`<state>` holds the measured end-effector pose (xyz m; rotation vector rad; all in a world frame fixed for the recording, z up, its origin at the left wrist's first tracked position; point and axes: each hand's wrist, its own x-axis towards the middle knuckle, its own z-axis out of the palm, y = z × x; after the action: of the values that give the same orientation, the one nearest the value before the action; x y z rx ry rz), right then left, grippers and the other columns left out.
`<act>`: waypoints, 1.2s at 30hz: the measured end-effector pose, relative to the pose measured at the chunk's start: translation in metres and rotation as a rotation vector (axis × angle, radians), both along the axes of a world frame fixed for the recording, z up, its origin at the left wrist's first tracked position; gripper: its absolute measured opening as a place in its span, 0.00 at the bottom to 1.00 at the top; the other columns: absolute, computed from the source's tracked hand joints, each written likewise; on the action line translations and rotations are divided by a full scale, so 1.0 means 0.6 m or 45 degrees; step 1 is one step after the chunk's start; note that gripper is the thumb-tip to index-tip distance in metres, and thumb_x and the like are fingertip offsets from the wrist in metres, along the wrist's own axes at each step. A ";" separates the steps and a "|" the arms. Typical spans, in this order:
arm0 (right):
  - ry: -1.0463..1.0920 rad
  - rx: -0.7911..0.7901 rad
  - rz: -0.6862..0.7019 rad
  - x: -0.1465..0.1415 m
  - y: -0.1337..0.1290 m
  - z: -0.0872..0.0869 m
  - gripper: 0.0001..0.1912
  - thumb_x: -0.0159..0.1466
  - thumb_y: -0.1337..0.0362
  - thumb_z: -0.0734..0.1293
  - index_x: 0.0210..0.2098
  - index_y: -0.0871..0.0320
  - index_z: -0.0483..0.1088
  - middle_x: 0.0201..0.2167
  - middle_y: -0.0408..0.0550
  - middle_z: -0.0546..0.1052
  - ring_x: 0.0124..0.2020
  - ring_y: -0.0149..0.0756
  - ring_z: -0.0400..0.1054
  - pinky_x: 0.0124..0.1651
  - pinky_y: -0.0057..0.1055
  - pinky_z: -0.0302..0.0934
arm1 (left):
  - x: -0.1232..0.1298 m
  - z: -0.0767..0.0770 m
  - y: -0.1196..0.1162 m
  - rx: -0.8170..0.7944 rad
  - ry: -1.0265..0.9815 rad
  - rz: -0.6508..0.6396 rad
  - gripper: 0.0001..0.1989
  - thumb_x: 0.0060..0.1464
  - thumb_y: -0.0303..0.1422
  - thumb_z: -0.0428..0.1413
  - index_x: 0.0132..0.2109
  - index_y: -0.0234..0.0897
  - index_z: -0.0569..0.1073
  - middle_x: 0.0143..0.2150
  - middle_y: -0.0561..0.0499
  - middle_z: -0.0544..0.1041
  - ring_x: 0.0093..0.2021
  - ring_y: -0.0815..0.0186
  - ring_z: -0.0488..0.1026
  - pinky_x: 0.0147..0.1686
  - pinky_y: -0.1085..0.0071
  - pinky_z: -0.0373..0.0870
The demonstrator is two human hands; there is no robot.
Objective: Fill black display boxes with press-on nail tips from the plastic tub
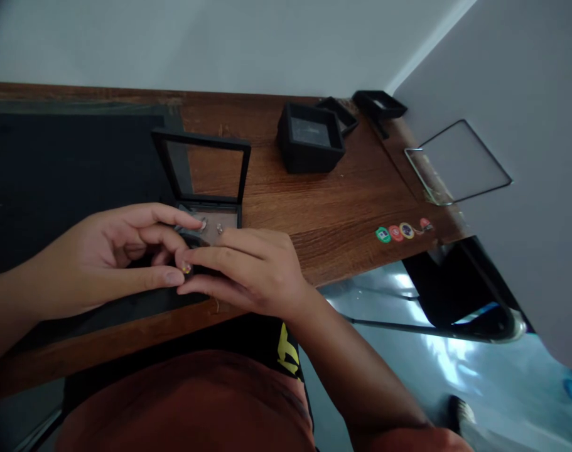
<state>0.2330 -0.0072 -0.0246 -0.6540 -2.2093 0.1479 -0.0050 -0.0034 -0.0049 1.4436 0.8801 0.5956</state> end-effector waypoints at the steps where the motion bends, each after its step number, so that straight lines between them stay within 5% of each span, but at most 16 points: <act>1: 0.006 0.004 0.001 0.000 0.000 0.000 0.05 0.70 0.59 0.76 0.43 0.52 0.82 0.26 0.39 0.80 0.24 0.28 0.73 0.27 0.27 0.64 | 0.000 0.000 0.000 -0.006 0.001 0.006 0.22 0.57 0.36 0.68 0.58 0.48 0.77 0.35 0.56 0.85 0.33 0.67 0.78 0.35 0.72 0.73; 11: 0.097 -0.093 -0.058 0.007 -0.003 0.002 0.09 0.68 0.58 0.78 0.44 0.54 0.82 0.25 0.39 0.79 0.22 0.26 0.68 0.26 0.26 0.61 | -0.003 0.002 0.003 0.039 -0.074 0.136 0.24 0.50 0.33 0.73 0.54 0.50 0.81 0.41 0.55 0.81 0.33 0.71 0.74 0.34 0.77 0.75; 14: 0.279 -0.337 -0.271 0.019 0.004 -0.002 0.11 0.65 0.58 0.80 0.45 0.52 0.83 0.21 0.35 0.67 0.21 0.25 0.59 0.27 0.27 0.58 | -0.007 0.004 0.008 0.126 -0.055 0.283 0.18 0.53 0.34 0.70 0.52 0.46 0.82 0.40 0.54 0.78 0.34 0.70 0.75 0.34 0.75 0.74; 18: 0.400 -0.688 -0.445 0.042 0.027 -0.009 0.07 0.60 0.63 0.80 0.39 0.54 0.84 0.20 0.33 0.58 0.21 0.24 0.52 0.27 0.28 0.52 | -0.013 -0.001 0.015 0.397 0.279 0.431 0.13 0.58 0.34 0.65 0.51 0.46 0.81 0.38 0.53 0.77 0.33 0.68 0.73 0.32 0.72 0.68; 23: 0.287 -0.808 -0.401 0.054 0.040 -0.011 0.12 0.60 0.57 0.80 0.41 0.55 0.85 0.19 0.33 0.59 0.21 0.25 0.53 0.29 0.28 0.54 | -0.016 -0.006 0.019 0.739 0.612 0.370 0.08 0.61 0.32 0.59 0.46 0.48 0.81 0.36 0.53 0.76 0.31 0.66 0.68 0.33 0.68 0.61; 36: -0.028 -0.796 -0.363 0.048 0.035 -0.005 0.16 0.65 0.52 0.78 0.47 0.53 0.85 0.23 0.36 0.72 0.24 0.26 0.61 0.32 0.28 0.54 | -0.016 -0.014 0.023 0.723 0.754 0.255 0.12 0.67 0.46 0.59 0.50 0.54 0.84 0.40 0.54 0.78 0.32 0.65 0.68 0.32 0.67 0.59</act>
<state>0.2621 0.0138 -0.0273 -1.3029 -2.0552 0.7006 -0.0148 0.0102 -0.0136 2.1200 1.4045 0.6019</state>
